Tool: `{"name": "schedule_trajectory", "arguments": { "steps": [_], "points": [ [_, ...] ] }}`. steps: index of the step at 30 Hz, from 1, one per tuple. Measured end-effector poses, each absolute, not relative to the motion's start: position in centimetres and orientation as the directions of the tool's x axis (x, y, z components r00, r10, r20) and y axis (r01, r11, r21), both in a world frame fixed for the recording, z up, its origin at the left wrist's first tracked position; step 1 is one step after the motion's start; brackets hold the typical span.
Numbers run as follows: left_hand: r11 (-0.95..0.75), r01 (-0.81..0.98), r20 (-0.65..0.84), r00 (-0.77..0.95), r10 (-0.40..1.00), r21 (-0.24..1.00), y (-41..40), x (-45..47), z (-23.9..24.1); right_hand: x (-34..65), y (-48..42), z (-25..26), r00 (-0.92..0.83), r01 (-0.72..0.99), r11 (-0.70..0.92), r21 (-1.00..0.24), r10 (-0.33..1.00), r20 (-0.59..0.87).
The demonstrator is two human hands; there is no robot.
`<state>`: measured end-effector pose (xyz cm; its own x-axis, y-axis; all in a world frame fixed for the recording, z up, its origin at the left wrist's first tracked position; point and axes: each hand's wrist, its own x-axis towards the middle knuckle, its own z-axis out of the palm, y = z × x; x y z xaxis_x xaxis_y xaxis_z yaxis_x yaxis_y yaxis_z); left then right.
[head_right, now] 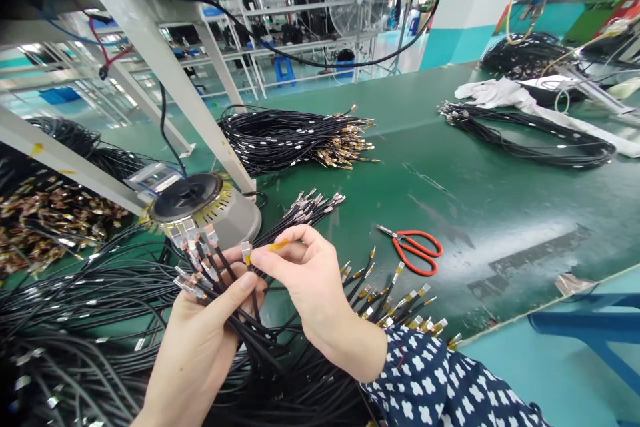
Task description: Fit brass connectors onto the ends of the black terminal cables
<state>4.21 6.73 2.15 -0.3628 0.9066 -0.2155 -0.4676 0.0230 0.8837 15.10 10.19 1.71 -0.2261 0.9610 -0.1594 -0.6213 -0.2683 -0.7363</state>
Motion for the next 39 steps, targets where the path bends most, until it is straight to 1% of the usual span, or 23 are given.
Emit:
{"name": "schedule_trajectory", "arguments": {
  "steps": [9, 15, 21, 28, 32, 34, 37, 39],
  "points": [
    [0.038, -0.463, -0.226, -0.36, 0.905, 0.886, 6.8, 4.2, 2.3, 15.1, 10.1, 1.8, -0.241, -0.651, -0.287, -0.703, 0.956, -0.167],
    [0.017, -0.434, -0.19, -0.358, 0.914, 0.901, 6.8, 4.1, 2.2, 14.8, 10.1, 1.9, -0.21, -0.628, -0.262, -0.733, 0.964, -0.165],
    [0.011, -0.392, -0.166, -0.364, 0.917, 0.92, 6.8, 4.1, 1.9, 14.6, 10.0, 2.0, -0.151, -0.589, -0.202, -0.782, 0.979, -0.139],
    [-0.023, -0.413, -0.162, -0.407, 0.899, 0.91, 7.1, 4.7, 2.8, 14.8, 9.9, 2.3, -0.141, -0.6, -0.158, -0.784, 0.986, -0.091],
    [-0.036, -0.432, -0.158, -0.404, 0.901, 0.901, 7.1, 5.0, 3.0, 14.9, 9.9, 2.6, -0.155, -0.612, -0.15, -0.777, 0.986, -0.068],
    [-0.024, -0.41, -0.151, -0.389, 0.909, 0.912, 6.9, 4.8, 2.9, 15.0, 9.9, 2.6, -0.15, -0.607, -0.152, -0.78, 0.986, -0.076],
    [-0.002, -0.32, -0.119, -0.357, 0.926, 0.947, 6.7, 4.5, 2.7, 15.0, 9.8, 2.5, -0.113, -0.585, -0.136, -0.8, 0.99, -0.086],
    [0.026, -0.307, -0.136, -0.343, 0.93, 0.951, 6.7, 4.3, 2.6, 15.0, 9.7, 2.4, -0.083, -0.57, -0.1, -0.816, 0.995, -0.063]
  ]
}}
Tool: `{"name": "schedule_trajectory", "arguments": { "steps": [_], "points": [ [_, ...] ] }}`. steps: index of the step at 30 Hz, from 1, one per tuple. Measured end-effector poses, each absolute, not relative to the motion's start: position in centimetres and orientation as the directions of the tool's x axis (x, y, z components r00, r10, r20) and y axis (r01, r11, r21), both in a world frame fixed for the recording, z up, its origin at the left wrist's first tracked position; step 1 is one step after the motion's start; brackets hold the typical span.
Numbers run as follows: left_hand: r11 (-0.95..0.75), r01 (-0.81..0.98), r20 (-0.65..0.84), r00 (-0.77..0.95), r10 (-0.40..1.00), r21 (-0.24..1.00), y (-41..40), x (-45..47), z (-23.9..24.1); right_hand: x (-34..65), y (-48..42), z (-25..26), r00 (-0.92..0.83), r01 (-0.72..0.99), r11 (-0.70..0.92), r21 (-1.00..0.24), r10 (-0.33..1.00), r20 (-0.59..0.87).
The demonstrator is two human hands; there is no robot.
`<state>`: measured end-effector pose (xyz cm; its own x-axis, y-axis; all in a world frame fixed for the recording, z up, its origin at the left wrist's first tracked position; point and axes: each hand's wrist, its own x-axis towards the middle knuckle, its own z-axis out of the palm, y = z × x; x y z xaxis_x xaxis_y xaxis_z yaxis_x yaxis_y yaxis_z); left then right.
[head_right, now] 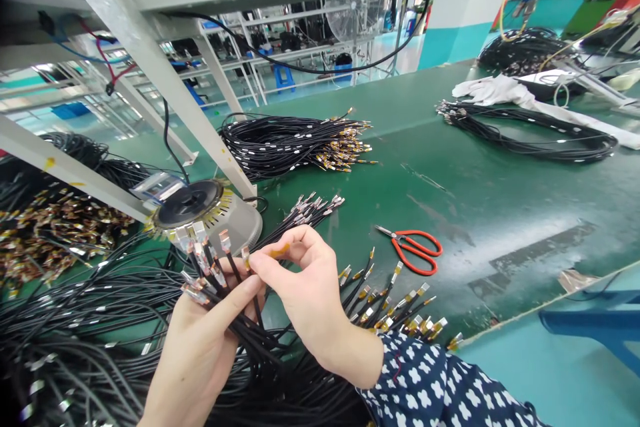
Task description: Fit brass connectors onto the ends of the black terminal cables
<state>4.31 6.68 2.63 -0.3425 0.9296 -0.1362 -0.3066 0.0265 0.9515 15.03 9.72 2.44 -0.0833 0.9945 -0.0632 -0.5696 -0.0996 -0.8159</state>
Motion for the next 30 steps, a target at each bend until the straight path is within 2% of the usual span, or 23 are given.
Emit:
{"name": "schedule_trajectory", "arguments": {
  "steps": [4, 7, 14, 20, 24, 30],
  "points": [
    [0.067, -0.437, -0.226, -0.324, 0.918, 0.897, 6.8, 4.2, 2.9, 15.3, 9.7, 2.2, -0.137, -0.536, -0.085, -0.84, 0.99, -0.013],
    [0.063, -0.502, -0.239, -0.296, 0.925, 0.863, 6.7, 4.3, 3.1, 15.6, 9.8, 1.9, -0.176, -0.55, -0.119, -0.826, 0.984, -0.024],
    [0.068, -0.485, -0.23, -0.282, 0.932, 0.872, 6.7, 4.0, 2.7, 15.9, 9.7, 1.9, -0.178, -0.47, -0.02, -0.882, 0.981, 0.073],
    [0.057, -0.5, -0.231, -0.294, 0.928, 0.864, 6.7, 4.1, 2.5, 15.4, 9.9, 2.3, -0.083, -0.428, 0.015, -0.904, 0.995, 0.056],
    [0.061, -0.503, -0.227, -0.276, 0.934, 0.862, 6.6, 3.9, 2.5, 15.5, 10.2, 2.3, -0.139, -0.509, -0.066, -0.858, 0.99, 0.006],
    [0.104, -0.443, -0.173, -0.119, 0.978, 0.891, 6.6, 3.2, 2.4, 16.4, 11.6, 2.3, -0.45, -0.545, -0.311, -0.779, 0.892, -0.041]
  ]
}}
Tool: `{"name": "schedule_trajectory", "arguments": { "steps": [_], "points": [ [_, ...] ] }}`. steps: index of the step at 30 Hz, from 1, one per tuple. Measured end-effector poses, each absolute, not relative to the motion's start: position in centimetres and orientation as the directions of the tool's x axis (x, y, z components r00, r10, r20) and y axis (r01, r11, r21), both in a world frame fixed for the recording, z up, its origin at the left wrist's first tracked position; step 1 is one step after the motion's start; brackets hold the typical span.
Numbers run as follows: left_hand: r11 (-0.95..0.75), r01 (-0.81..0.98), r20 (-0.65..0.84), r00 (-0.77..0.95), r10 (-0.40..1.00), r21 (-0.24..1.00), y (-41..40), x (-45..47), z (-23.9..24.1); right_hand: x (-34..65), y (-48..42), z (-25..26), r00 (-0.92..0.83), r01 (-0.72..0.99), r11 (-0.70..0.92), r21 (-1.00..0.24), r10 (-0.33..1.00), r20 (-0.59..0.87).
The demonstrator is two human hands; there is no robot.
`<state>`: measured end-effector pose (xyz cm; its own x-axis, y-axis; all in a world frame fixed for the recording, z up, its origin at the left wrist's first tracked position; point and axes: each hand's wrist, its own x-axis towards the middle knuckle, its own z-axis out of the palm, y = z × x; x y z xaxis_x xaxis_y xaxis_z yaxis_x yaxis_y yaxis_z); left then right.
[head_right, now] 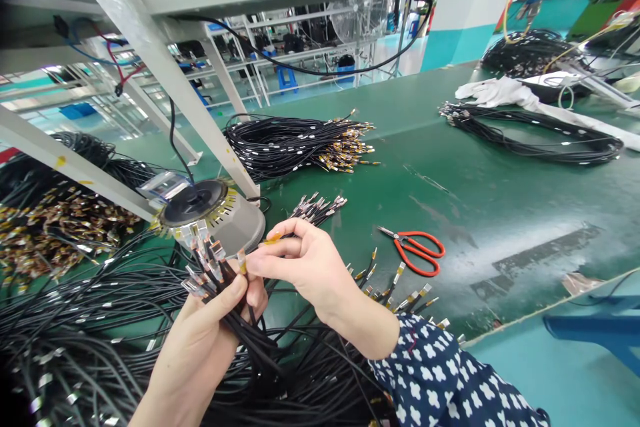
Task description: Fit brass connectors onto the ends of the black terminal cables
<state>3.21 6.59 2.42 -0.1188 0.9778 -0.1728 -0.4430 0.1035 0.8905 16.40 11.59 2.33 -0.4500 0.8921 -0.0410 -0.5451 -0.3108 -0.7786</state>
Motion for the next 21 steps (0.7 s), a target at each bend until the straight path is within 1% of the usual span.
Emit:
{"name": "schedule_trajectory", "arguments": {
  "steps": [2, 6, 9, 12, 17, 19, 21],
  "points": [
    [0.112, -0.423, -0.16, -0.08, 0.984, 0.899, 6.7, 3.03, 2.36, 16.59, 11.9, 2.49, -0.459, -0.538, -0.293, -0.79, 0.888, -0.017],
    [0.121, -0.443, -0.165, -0.063, 0.984, 0.889, 6.9, 3.03, 2.26, 16.55, 11.91, 2.77, -0.367, -0.519, -0.175, -0.837, 0.929, 0.034],
    [0.131, -0.444, -0.174, -0.059, 0.983, 0.886, 6.94, 3.2, 2.25, 16.34, 11.72, 2.72, -0.333, -0.52, -0.12, -0.846, 0.94, 0.071],
    [0.13, -0.45, -0.193, -0.097, 0.976, 0.884, 6.94, 3.38, 2.22, 16.09, 11.51, 2.57, -0.293, -0.525, -0.088, -0.846, 0.953, 0.083],
    [0.106, -0.45, -0.214, -0.196, 0.957, 0.887, 6.95, 3.61, 2.21, 15.86, 11.09, 2.65, -0.217, -0.518, -0.062, -0.853, 0.974, 0.061],
    [0.11, -0.437, -0.206, -0.18, 0.962, 0.893, 6.94, 3.57, 2.31, 15.96, 11.09, 2.74, -0.248, -0.528, -0.078, -0.846, 0.966, 0.066],
    [0.122, -0.431, -0.194, -0.127, 0.973, 0.894, 6.93, 3.4, 2.44, 16.21, 11.3, 2.81, -0.358, -0.555, -0.153, -0.818, 0.931, 0.069]
  ]
}}
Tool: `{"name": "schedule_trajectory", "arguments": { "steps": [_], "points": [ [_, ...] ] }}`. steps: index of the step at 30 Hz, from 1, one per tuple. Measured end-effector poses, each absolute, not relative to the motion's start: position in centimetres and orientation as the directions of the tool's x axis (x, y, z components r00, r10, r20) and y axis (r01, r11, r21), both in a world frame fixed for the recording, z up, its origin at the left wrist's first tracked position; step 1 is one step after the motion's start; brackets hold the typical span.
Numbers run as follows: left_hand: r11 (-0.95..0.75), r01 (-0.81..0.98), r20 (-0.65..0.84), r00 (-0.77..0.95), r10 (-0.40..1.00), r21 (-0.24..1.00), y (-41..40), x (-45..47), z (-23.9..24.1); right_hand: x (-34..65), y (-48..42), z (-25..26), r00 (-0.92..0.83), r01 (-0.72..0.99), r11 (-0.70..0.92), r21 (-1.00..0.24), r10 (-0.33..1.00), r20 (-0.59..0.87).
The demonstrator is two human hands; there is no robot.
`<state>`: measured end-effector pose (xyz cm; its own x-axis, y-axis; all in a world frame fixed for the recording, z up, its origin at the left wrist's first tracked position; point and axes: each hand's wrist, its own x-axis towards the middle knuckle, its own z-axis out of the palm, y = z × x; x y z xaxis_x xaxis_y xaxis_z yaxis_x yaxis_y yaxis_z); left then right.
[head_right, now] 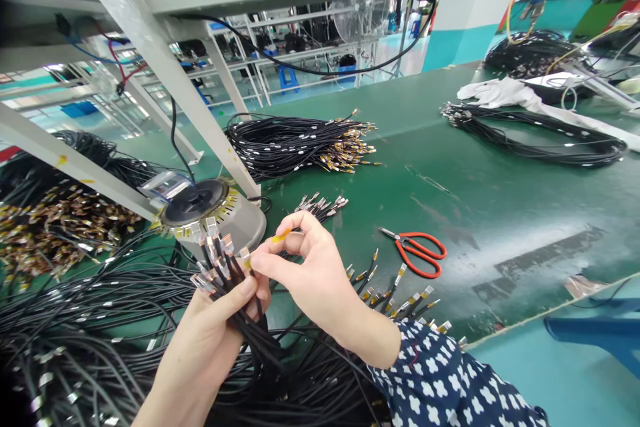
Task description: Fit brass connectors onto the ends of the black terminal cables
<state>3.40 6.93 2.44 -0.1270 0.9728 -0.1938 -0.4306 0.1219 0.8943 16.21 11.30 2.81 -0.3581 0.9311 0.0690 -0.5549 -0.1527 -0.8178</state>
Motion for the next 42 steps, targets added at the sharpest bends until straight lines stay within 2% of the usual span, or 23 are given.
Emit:
{"name": "schedule_trajectory", "arguments": {
  "steps": [4, 14, 22, 29, 31, 34, 37, 39, 42],
  "points": [
    [0.168, -0.41, -0.18, 0.009, 0.984, 0.897, 7.1, 2.8, 2.5, 16.9, 12.3, 2.9, -0.549, -0.547, -0.316, -0.775, 0.835, 0.047],
    [0.299, -0.465, -0.122, 0.372, 0.92, 0.833, 7.9, 2.2, 1.6, 17.1, 14.2, 2.1, -0.74, -0.464, -0.495, -0.734, 0.672, 0.014],
    [0.312, -0.481, -0.213, 0.25, 0.945, 0.819, 7.8, 2.9, 1.8, 17.7, 14.2, 1.4, -0.733, -0.478, -0.493, -0.727, 0.68, 0.02],
    [0.294, -0.493, -0.254, 0.149, 0.956, 0.818, 7.8, 3.5, 2.4, 18.6, 14.3, 0.8, -0.579, -0.542, -0.412, -0.732, 0.815, -0.029],
    [0.285, -0.501, -0.261, 0.119, 0.958, 0.817, 7.8, 3.6, 2.5, 19.0, 13.7, 1.2, -0.531, -0.559, -0.36, -0.747, 0.847, -0.01],
    [0.274, -0.513, -0.265, 0.091, 0.96, 0.814, 7.9, 3.9, 2.5, 19.4, 12.2, 2.2, -0.474, -0.571, -0.193, -0.798, 0.871, 0.128],
    [0.258, -0.513, -0.249, 0.088, 0.965, 0.819, 7.8, 4.0, 2.4, 19.8, 11.0, 3.0, -0.42, -0.495, -0.036, -0.868, 0.884, 0.203],
    [0.25, -0.499, -0.241, 0.084, 0.967, 0.83, 7.7, 4.0, 2.5, 20.1, 10.7, 3.0, -0.385, -0.461, -0.016, -0.887, 0.905, 0.183],
    [0.239, -0.466, -0.247, 0.043, 0.968, 0.852, 7.5, 4.1, 2.6, 20.8, 11.1, 2.3, -0.36, -0.499, -0.065, -0.864, 0.922, 0.138]
  ]
}}
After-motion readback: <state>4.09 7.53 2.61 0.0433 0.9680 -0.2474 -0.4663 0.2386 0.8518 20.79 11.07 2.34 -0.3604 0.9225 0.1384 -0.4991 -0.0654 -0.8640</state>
